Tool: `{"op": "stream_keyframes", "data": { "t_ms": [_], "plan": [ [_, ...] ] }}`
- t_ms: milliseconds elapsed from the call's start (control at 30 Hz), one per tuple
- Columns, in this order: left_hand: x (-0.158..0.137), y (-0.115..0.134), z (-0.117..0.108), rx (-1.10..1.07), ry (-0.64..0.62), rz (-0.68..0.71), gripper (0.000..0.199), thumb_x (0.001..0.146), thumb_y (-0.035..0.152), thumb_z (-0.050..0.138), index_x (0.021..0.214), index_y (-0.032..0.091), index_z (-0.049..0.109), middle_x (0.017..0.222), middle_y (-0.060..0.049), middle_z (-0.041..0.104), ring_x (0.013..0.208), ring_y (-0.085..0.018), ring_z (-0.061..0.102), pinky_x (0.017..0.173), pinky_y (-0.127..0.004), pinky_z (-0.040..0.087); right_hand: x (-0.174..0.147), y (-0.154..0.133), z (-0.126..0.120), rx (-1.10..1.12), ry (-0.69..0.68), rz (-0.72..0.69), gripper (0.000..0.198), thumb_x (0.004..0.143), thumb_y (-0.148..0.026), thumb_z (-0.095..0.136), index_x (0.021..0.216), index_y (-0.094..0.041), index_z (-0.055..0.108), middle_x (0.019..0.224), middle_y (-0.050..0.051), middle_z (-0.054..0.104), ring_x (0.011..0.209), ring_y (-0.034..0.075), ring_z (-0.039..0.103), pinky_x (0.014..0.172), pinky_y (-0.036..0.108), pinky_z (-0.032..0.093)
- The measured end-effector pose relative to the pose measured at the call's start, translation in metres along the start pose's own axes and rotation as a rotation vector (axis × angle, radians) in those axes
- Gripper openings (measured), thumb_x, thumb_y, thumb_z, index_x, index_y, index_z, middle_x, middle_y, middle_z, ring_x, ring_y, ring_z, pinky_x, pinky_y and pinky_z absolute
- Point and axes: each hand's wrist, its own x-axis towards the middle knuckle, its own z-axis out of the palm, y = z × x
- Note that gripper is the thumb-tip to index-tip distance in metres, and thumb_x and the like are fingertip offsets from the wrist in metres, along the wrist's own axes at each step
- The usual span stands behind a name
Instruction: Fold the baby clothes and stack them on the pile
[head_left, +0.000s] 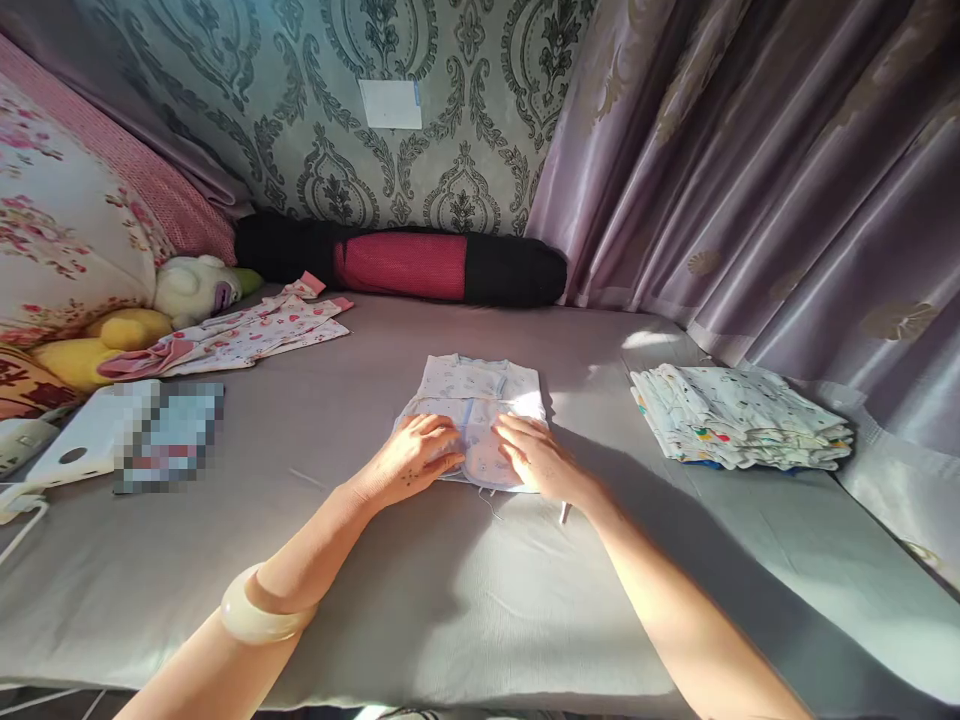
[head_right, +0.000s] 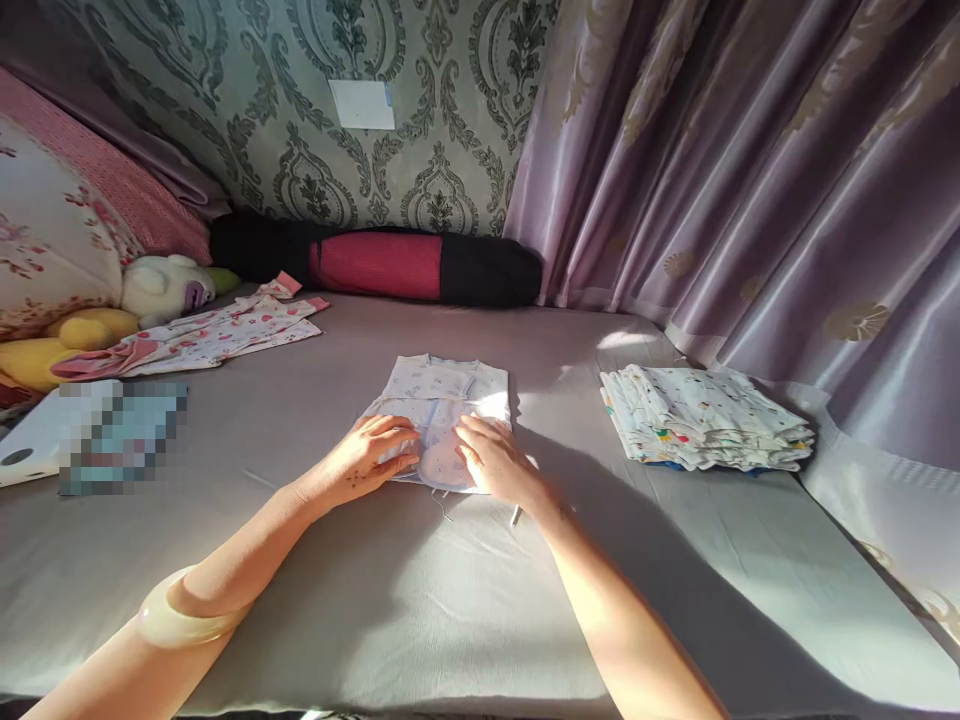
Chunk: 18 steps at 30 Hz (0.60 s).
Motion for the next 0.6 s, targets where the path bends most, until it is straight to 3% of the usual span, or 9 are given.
{"op": "stream_keyframes", "data": {
  "t_ms": [67, 200, 433, 600],
  "plan": [
    [-0.001, 0.001, -0.004, -0.037, 0.001, 0.014, 0.035, 0.095, 0.052, 0.053, 0.105, 0.023, 0.071, 0.107, -0.007, 0.069, 0.096, -0.02, 0.063, 0.091, -0.038, 0.047, -0.004, 0.0, -0.007, 0.091, 0.038, -0.016, 0.032, 0.099, -0.021, 0.04, 0.107, -0.023, 0.071, 0.114, 0.007, 0.069, 0.108, 0.019, 0.061, 0.097, 0.034, 0.045],
    [-0.003, 0.005, -0.003, -0.118, -0.06, 0.071, 0.031, 0.088, 0.052, 0.065, 0.099, 0.024, 0.07, 0.098, -0.003, 0.069, 0.09, -0.018, 0.063, 0.086, -0.033, 0.046, -0.011, -0.015, -0.015, 0.199, 0.043, -0.023, 0.021, 0.092, -0.013, 0.052, 0.083, -0.021, 0.07, 0.084, 0.002, 0.066, 0.083, 0.015, 0.06, 0.076, 0.026, 0.046],
    [-0.008, 0.006, 0.002, -0.215, -0.134, 0.021, 0.012, 0.092, 0.033, 0.062, 0.095, 0.023, 0.068, 0.092, -0.002, 0.065, 0.085, -0.015, 0.061, 0.075, -0.025, 0.049, -0.018, -0.038, -0.019, 0.187, -0.09, 0.011, 0.009, 0.082, -0.017, 0.069, 0.076, -0.021, 0.063, 0.082, -0.001, 0.059, 0.081, 0.015, 0.055, 0.068, 0.025, 0.041],
    [-0.009, 0.008, -0.001, -0.158, -0.155, 0.016, 0.012, 0.093, 0.03, 0.059, 0.09, 0.022, 0.069, 0.091, -0.002, 0.063, 0.082, -0.014, 0.061, 0.073, -0.024, 0.049, -0.018, -0.036, -0.014, 0.2, -0.076, 0.021, 0.008, 0.086, -0.016, 0.064, 0.079, -0.021, 0.064, 0.085, 0.0, 0.059, 0.084, 0.015, 0.056, 0.071, 0.025, 0.041]
  ]
}}
